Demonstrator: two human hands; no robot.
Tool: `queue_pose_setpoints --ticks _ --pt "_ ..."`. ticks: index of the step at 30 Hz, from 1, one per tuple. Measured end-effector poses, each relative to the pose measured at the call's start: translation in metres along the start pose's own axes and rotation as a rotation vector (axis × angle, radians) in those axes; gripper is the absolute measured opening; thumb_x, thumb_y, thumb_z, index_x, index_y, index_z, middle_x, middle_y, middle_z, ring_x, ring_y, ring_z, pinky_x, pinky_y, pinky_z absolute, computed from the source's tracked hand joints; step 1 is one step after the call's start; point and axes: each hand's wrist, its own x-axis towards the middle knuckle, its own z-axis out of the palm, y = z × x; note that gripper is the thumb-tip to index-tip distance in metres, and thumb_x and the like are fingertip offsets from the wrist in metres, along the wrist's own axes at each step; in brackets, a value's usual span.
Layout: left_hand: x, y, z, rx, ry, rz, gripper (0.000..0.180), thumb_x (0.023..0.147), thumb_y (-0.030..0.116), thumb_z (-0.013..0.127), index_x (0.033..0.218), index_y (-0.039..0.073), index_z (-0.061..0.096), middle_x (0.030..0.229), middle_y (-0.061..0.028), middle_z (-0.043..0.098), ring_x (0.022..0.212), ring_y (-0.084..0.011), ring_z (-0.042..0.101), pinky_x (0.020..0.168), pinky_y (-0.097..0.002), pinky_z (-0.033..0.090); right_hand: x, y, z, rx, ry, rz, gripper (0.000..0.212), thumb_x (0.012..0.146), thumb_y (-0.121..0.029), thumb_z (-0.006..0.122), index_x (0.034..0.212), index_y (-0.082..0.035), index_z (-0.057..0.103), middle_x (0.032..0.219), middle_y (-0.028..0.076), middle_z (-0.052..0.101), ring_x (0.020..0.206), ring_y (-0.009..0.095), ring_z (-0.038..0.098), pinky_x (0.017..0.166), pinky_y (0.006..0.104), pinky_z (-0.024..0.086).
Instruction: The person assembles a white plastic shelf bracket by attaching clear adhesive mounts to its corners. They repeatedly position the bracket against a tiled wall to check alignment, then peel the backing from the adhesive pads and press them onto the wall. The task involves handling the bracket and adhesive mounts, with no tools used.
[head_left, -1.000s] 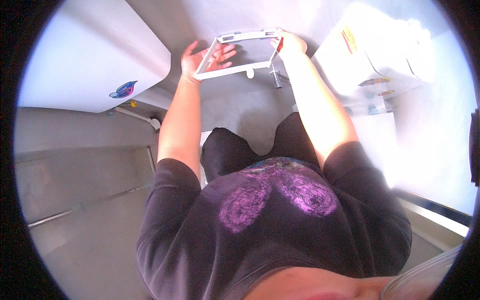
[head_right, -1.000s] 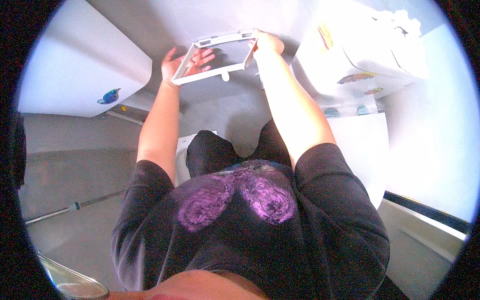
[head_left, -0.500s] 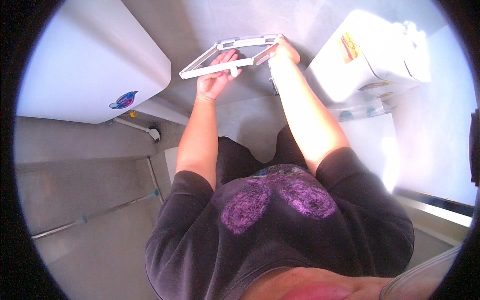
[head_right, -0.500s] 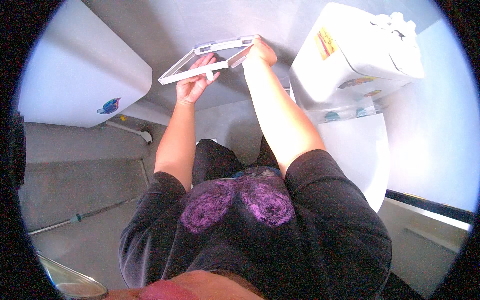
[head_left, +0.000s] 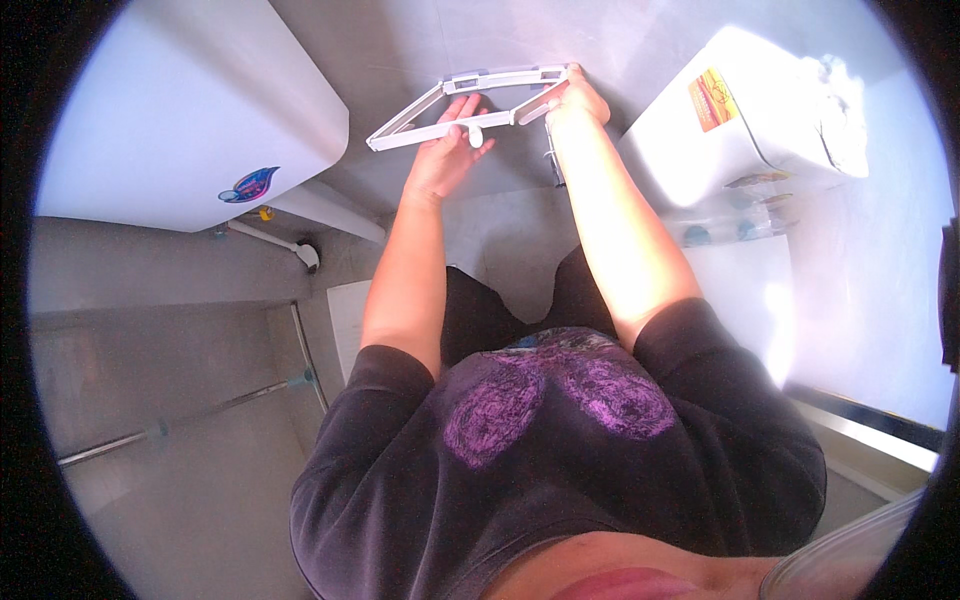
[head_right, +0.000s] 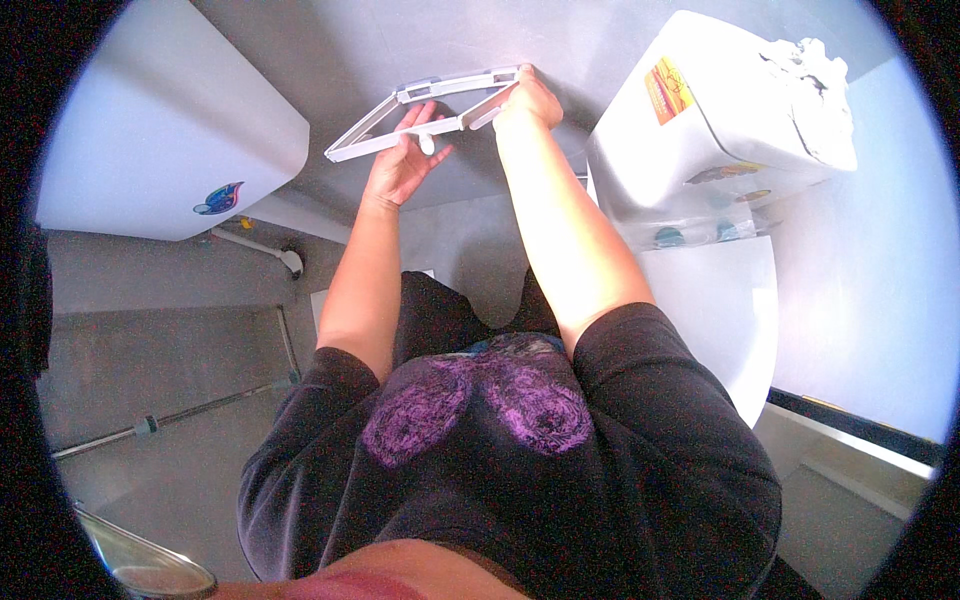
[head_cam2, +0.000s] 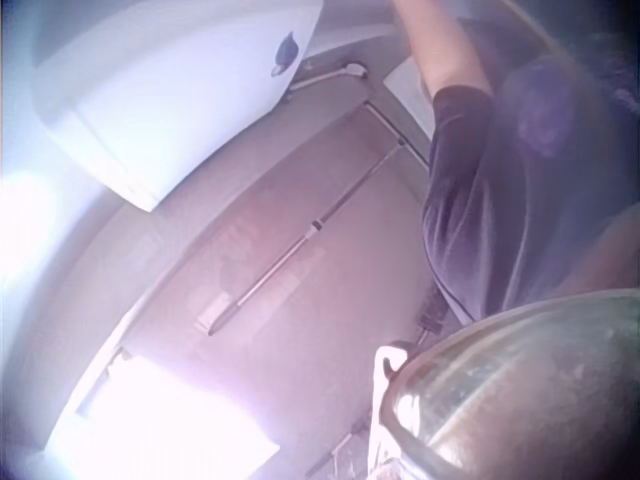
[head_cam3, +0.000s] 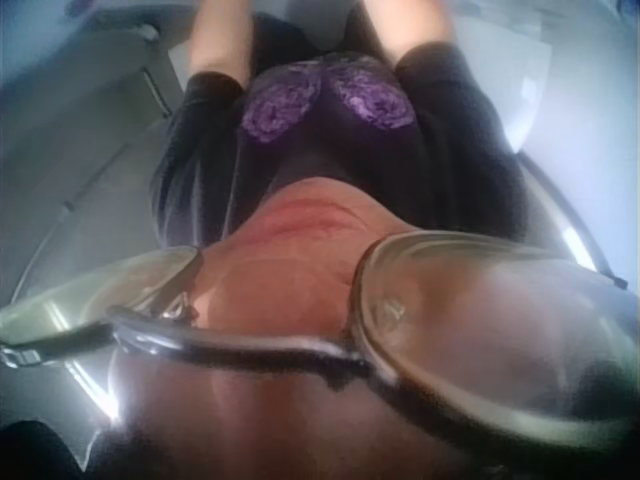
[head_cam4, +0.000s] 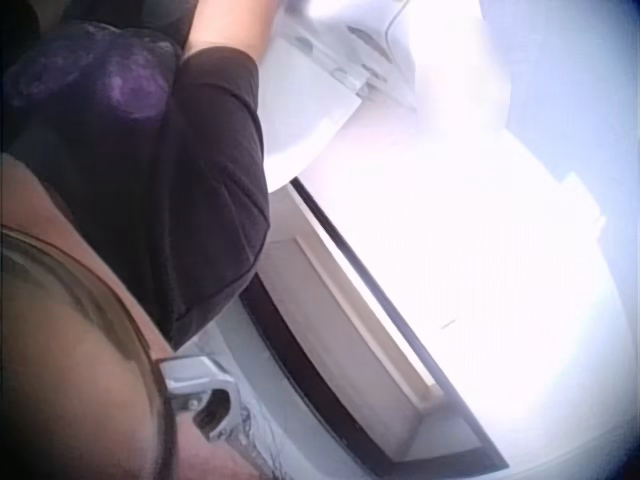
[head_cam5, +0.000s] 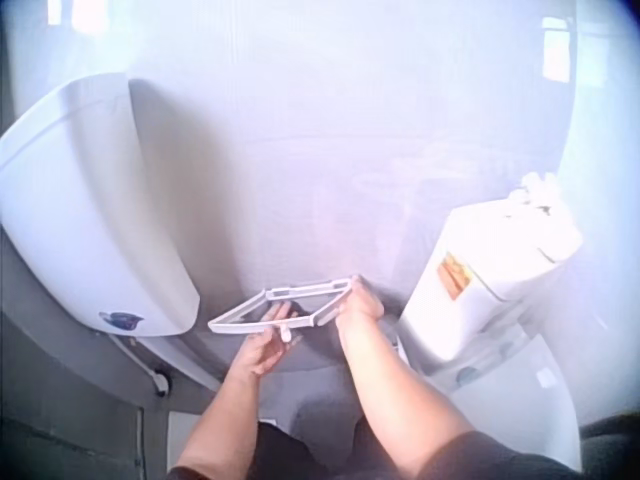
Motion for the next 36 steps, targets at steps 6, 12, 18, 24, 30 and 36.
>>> queue_pose_setpoints --ticks 6,12,18,24,30,36 --pt "0.017 0.008 0.01 0.003 0.377 -0.087 0.044 0.087 0.044 0.05 0.116 0.012 0.051 0.122 -0.0045 0.053 0.119 -0.0216 0.044 0.094 -0.0438 0.035 0.004 -0.002 -0.004 0.027 -0.121 0.026 0.032 0.082 -0.008 0.064 0.107 0.009 0.053 0.106 0.022 0.055 0.1 0.034 0.056 0.089 0.0439 0.046" --pt "0.028 0.022 0.009 0.167 0.558 -0.2 0.045 0.084 0.05 0.052 0.103 0.009 0.053 0.105 -0.0056 0.063 0.109 -0.0194 0.053 0.089 -0.0384 0.036 0.009 -0.007 -0.012 -0.167 -0.169 0.005 0.032 0.078 -0.01 0.069 0.1 0.009 0.055 0.102 0.018 0.059 0.092 0.03 0.059 0.085 0.0432 0.046" --pt "0.031 0.02 -0.001 0.361 0.674 -0.229 0.051 0.077 0.058 0.057 0.094 0.011 0.054 0.095 -0.0021 0.062 0.099 -0.0172 0.057 0.081 -0.0372 0.038 0.006 -0.009 -0.016 -0.223 -0.2 0.017 0.042 0.079 -0.016 0.069 0.111 0.005 0.054 0.114 0.021 0.055 0.108 0.036 0.052 0.098 0.0475 0.036" --pt "0.03 0.018 0.0 0.382 0.799 -0.157 0.049 0.072 0.054 0.068 0.087 0.008 0.058 0.083 -0.0007 0.061 0.079 -0.0153 0.058 0.074 -0.0362 0.041 0.001 -0.011 -0.018 -0.243 -0.2 0.013 0.041 0.077 -0.015 0.071 0.108 0.005 0.054 0.108 0.019 0.059 0.103 0.031 0.056 0.092 0.045 0.039" --pt "0.033 0.015 -0.001 0.26 0.763 -0.117 0.041 0.075 0.047 0.067 0.086 0.009 0.056 0.08 -0.0008 0.059 0.078 -0.0149 0.057 0.071 -0.0339 0.042 0.012 -0.007 -0.017 -0.09 -0.221 0.046 0.044 0.077 -0.006 0.069 0.109 0.012 0.045 0.103 0.021 0.058 0.092 0.031 0.061 0.084 0.0424 0.048" --pt "0.034 0.01 -0.005 0.132 0.663 0.052 0.03 0.081 0.035 0.065 0.086 0.007 0.055 0.078 -0.0023 0.06 0.078 -0.015 0.058 0.069 -0.0345 0.044 0.016 -0.004 -0.019 -0.042 -0.266 0.06 0.046 0.078 -0.003 0.067 0.111 0.014 0.04 0.103 0.022 0.057 0.092 0.033 0.06 0.088 0.0438 0.048"
